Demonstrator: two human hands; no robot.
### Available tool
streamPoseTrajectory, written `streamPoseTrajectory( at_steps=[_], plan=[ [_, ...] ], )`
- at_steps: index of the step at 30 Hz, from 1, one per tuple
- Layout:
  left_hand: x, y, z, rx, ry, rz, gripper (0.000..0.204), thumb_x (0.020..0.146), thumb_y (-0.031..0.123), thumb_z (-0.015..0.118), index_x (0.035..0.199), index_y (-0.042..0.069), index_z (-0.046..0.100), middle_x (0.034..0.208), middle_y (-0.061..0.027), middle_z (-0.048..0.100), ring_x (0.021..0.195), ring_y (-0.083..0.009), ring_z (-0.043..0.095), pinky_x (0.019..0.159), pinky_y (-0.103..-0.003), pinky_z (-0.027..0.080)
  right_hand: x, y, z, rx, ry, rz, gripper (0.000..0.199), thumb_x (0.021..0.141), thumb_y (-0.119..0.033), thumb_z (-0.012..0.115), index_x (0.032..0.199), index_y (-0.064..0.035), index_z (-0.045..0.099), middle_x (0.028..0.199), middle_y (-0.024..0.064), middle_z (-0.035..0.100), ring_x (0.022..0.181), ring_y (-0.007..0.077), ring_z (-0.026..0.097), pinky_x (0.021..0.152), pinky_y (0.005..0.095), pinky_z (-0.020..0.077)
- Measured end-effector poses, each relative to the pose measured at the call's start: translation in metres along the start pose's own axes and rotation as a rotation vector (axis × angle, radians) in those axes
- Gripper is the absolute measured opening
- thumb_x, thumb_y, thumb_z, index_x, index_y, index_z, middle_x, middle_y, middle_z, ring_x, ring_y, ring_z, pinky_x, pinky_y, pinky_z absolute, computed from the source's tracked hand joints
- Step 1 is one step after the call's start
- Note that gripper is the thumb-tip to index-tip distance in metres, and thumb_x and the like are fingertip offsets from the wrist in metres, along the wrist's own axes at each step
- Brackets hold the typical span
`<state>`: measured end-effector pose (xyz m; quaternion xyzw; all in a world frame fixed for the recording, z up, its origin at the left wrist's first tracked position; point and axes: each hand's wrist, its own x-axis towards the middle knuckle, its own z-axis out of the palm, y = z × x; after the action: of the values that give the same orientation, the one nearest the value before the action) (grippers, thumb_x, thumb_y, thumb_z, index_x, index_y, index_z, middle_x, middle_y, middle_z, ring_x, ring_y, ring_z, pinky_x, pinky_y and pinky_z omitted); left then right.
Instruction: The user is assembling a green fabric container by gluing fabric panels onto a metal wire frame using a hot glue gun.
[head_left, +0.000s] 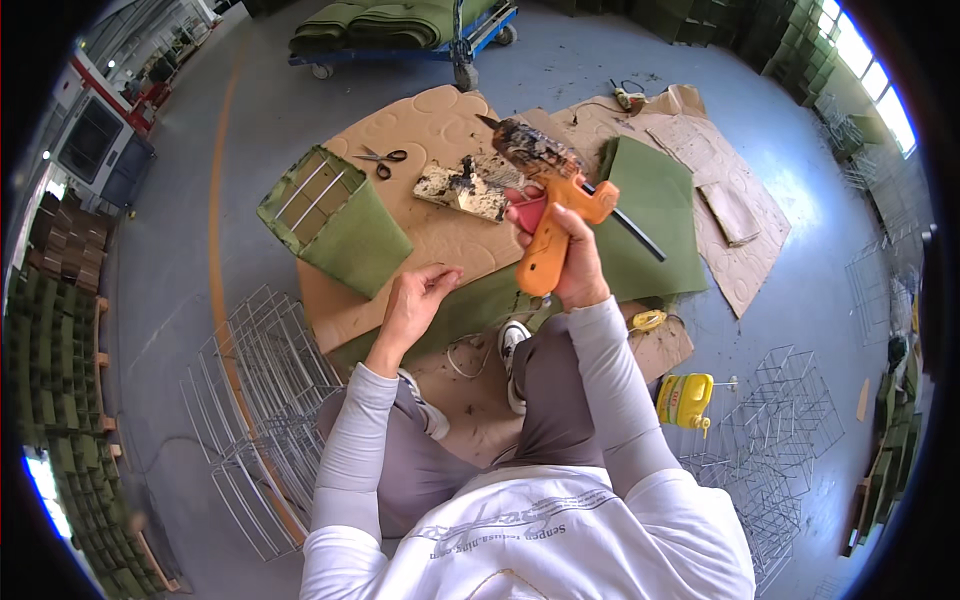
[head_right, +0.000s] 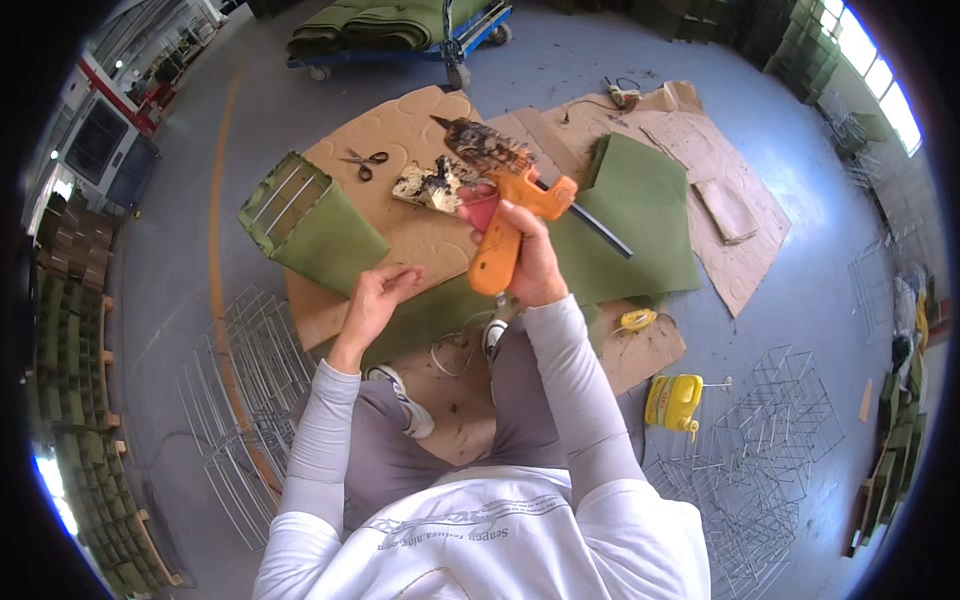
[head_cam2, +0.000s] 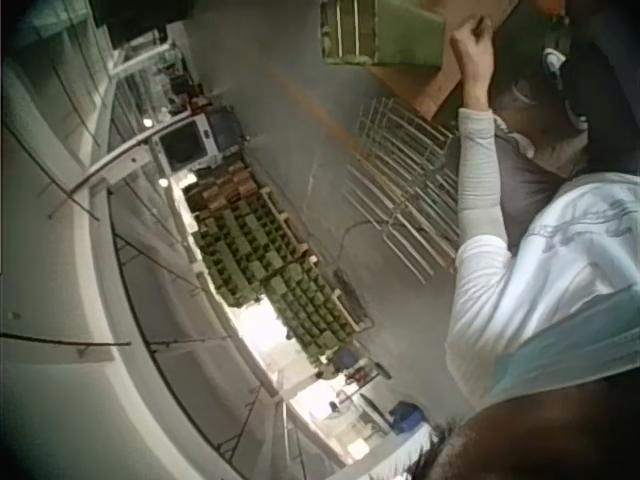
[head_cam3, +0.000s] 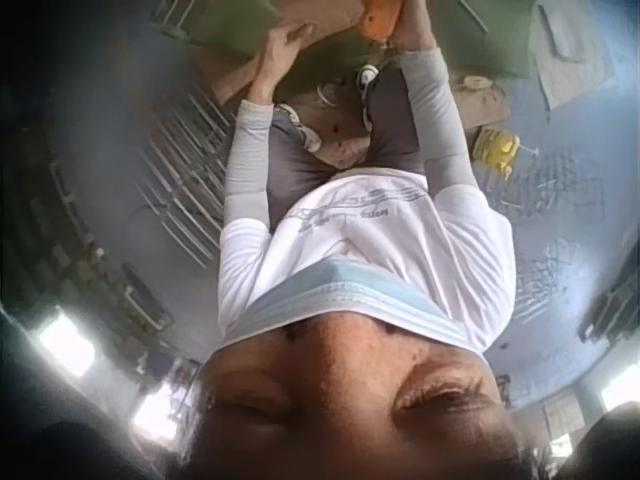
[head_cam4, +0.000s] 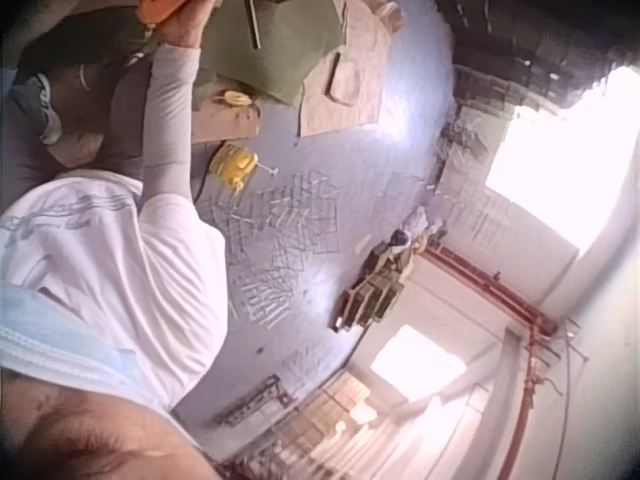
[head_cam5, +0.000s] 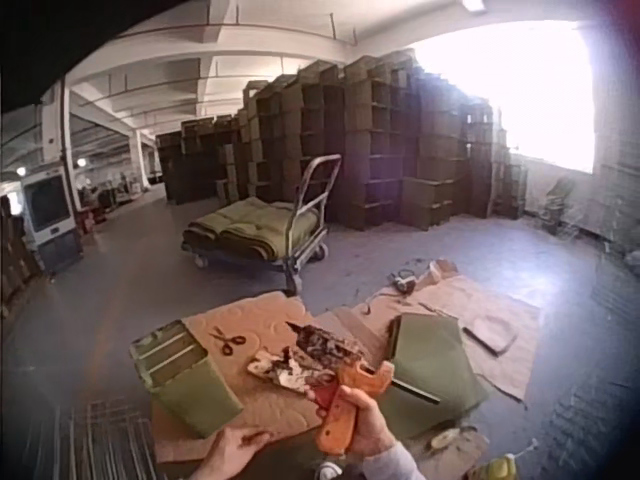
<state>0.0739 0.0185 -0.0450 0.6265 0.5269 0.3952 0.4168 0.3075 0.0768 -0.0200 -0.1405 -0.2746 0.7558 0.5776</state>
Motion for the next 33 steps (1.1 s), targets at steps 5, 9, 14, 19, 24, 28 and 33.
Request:
streamPoseTrajectory(
  at_steps=[5,9,14,19,24,28,33],
  plan=[
    [0.007,0.014,0.006,-0.185,0.093,0.030,0.024,0.096,0.015,0.063,0.103,-0.007,0.069,0.093,-0.0092,0.072,0.088,-0.0154,0.069,0.080,-0.027,0.054,-0.004,0.002,0.008,0.032,0.004,0.095,0.048,0.087,-0.022,0.061,0.126,0.0029,0.050,0.118,0.0189,0.062,0.100,0.0260,0.066,0.072,0.0311,0.0553],
    [0.009,0.020,0.003,-0.300,0.229,0.065,0.021,0.096,0.014,0.064,0.102,-0.005,0.069,0.093,-0.0084,0.072,0.086,-0.0129,0.068,0.079,-0.026,0.053,-0.001,0.008,0.013,-0.018,0.048,0.128,0.046,0.087,-0.021,0.061,0.124,0.0024,0.051,0.116,0.0186,0.062,0.098,0.0255,0.067,0.072,0.0310,0.0547],
    [0.008,0.045,-0.004,-0.032,0.507,0.187,0.011,0.091,0.006,0.068,0.098,-0.001,0.069,0.092,-0.0047,0.069,0.079,-0.0124,0.064,0.074,-0.027,0.053,-0.004,0.014,0.027,-0.168,0.050,0.195,0.041,0.085,-0.019,0.062,0.121,-0.0005,0.054,0.114,0.0167,0.065,0.098,0.0233,0.067,0.071,0.0302,0.0524],
    [0.013,0.055,-0.014,0.438,0.767,0.660,0.022,0.075,-0.004,0.077,0.094,0.002,0.069,0.087,-0.0067,0.061,0.074,-0.0207,0.058,0.062,-0.033,0.049,-0.011,0.018,0.042,-0.341,-0.008,0.273,0.038,0.083,-0.016,0.063,0.118,-0.0018,0.056,0.110,0.0126,0.067,0.097,0.0209,0.068,0.075,0.0303,0.0515],
    [0.009,0.063,-0.020,0.575,0.789,0.666,0.026,0.072,-0.004,0.079,0.095,0.003,0.072,0.085,-0.0070,0.060,0.074,-0.0217,0.058,0.063,-0.033,0.048,-0.011,0.027,0.042,-0.346,0.000,0.379,0.041,0.081,-0.014,0.063,0.120,-0.0017,0.056,0.106,0.0109,0.066,0.093,0.0194,0.068,0.070,0.0287,0.0530],
    [0.009,0.059,-0.026,0.667,0.765,0.717,0.031,0.068,-0.003,0.080,0.097,0.005,0.072,0.083,-0.0051,0.059,0.073,-0.0211,0.057,0.059,-0.034,0.048,-0.010,0.029,0.041,-0.320,-0.030,0.434,0.042,0.081,-0.013,0.062,0.121,-0.0021,0.055,0.103,0.0092,0.066,0.089,0.0179,0.067,0.067,0.0279,0.0535],
    [0.008,0.057,-0.027,0.671,0.742,0.736,0.032,0.068,-0.004,0.080,0.097,0.005,0.071,0.082,-0.0051,0.059,0.073,-0.0212,0.057,0.059,-0.034,0.048,-0.011,0.027,0.044,-0.314,-0.003,0.430,0.043,0.080,-0.013,0.062,0.121,-0.0019,0.055,0.103,0.0079,0.065,0.084,0.0163,0.065,0.067,0.0286,0.0535]
  ],
)
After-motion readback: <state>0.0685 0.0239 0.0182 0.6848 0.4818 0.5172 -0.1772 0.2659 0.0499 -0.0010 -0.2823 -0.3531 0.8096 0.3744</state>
